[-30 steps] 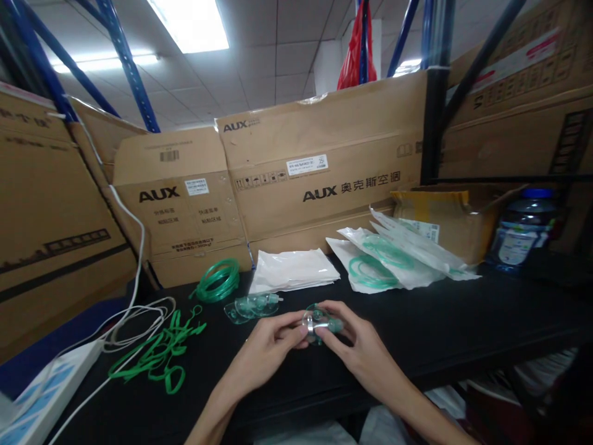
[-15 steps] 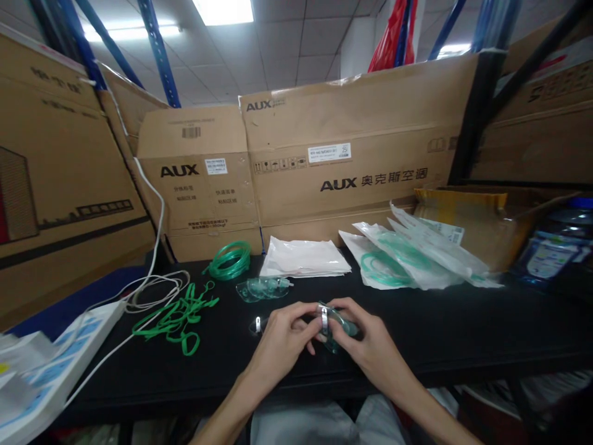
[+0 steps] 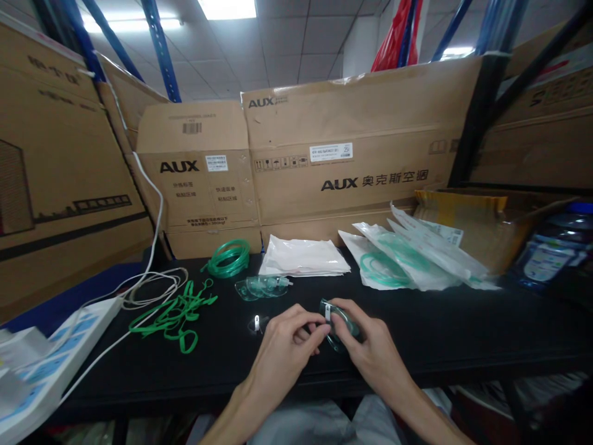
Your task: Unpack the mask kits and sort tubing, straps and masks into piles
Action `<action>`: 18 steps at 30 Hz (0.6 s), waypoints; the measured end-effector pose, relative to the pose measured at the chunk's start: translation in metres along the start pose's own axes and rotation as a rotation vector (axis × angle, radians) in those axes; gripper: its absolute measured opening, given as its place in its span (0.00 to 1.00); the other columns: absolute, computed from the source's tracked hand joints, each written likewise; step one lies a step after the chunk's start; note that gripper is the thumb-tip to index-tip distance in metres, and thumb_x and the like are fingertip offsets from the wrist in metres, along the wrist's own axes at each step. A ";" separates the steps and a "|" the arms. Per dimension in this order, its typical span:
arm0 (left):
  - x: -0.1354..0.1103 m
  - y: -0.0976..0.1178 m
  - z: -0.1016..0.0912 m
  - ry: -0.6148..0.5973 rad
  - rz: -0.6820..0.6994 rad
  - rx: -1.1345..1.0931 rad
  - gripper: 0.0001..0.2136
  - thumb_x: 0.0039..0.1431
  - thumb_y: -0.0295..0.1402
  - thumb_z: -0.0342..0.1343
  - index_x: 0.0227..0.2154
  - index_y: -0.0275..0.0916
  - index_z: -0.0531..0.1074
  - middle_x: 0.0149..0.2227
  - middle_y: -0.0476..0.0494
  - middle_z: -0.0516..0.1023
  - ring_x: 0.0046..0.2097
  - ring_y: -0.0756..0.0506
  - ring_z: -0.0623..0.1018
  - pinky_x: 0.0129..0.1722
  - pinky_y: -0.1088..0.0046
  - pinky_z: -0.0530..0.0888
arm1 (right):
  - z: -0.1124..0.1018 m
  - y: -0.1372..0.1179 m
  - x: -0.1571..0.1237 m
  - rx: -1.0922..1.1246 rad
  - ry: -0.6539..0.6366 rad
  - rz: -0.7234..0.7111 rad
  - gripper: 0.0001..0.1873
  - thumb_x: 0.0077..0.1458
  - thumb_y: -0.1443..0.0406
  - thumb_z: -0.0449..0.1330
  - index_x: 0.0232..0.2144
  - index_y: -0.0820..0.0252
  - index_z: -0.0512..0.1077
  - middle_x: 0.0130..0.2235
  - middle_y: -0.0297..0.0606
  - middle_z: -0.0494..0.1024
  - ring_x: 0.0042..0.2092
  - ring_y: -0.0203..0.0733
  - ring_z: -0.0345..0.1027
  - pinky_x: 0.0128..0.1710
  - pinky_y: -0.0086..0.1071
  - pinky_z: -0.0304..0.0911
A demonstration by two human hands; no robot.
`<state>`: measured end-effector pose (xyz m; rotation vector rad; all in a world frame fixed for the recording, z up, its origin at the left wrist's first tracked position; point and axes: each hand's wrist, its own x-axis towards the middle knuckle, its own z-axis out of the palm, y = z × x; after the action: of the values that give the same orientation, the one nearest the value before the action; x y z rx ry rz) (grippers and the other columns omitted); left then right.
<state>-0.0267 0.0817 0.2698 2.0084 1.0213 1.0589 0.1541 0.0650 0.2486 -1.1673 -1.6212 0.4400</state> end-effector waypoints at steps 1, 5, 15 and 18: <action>0.000 0.000 0.001 -0.002 -0.014 -0.002 0.11 0.65 0.41 0.59 0.38 0.38 0.81 0.33 0.48 0.75 0.26 0.51 0.80 0.27 0.79 0.75 | 0.000 0.000 -0.001 0.000 0.000 -0.013 0.13 0.66 0.58 0.56 0.45 0.57 0.75 0.35 0.34 0.82 0.31 0.36 0.75 0.32 0.23 0.67; -0.002 -0.001 0.006 -0.029 -0.109 -0.011 0.13 0.67 0.43 0.55 0.41 0.39 0.78 0.24 0.52 0.76 0.17 0.53 0.75 0.18 0.81 0.67 | 0.002 0.000 -0.002 -0.005 0.008 -0.065 0.14 0.66 0.61 0.55 0.47 0.59 0.76 0.40 0.37 0.84 0.36 0.36 0.79 0.37 0.21 0.69; -0.007 0.006 0.016 0.020 -0.164 -0.064 0.17 0.67 0.46 0.52 0.40 0.38 0.78 0.17 0.56 0.69 0.15 0.53 0.69 0.15 0.82 0.63 | -0.001 0.000 -0.003 -0.042 0.038 -0.113 0.15 0.65 0.64 0.56 0.46 0.65 0.80 0.44 0.45 0.86 0.38 0.40 0.82 0.40 0.24 0.73; -0.008 0.007 0.020 0.067 -0.197 -0.089 0.17 0.67 0.47 0.53 0.38 0.37 0.78 0.16 0.56 0.67 0.15 0.54 0.68 0.15 0.83 0.61 | -0.001 0.001 -0.003 -0.052 0.046 -0.109 0.15 0.64 0.63 0.57 0.45 0.65 0.81 0.45 0.46 0.85 0.42 0.43 0.82 0.44 0.27 0.74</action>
<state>-0.0100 0.0679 0.2633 1.7717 1.1598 1.0516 0.1557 0.0621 0.2469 -1.1134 -1.6557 0.3010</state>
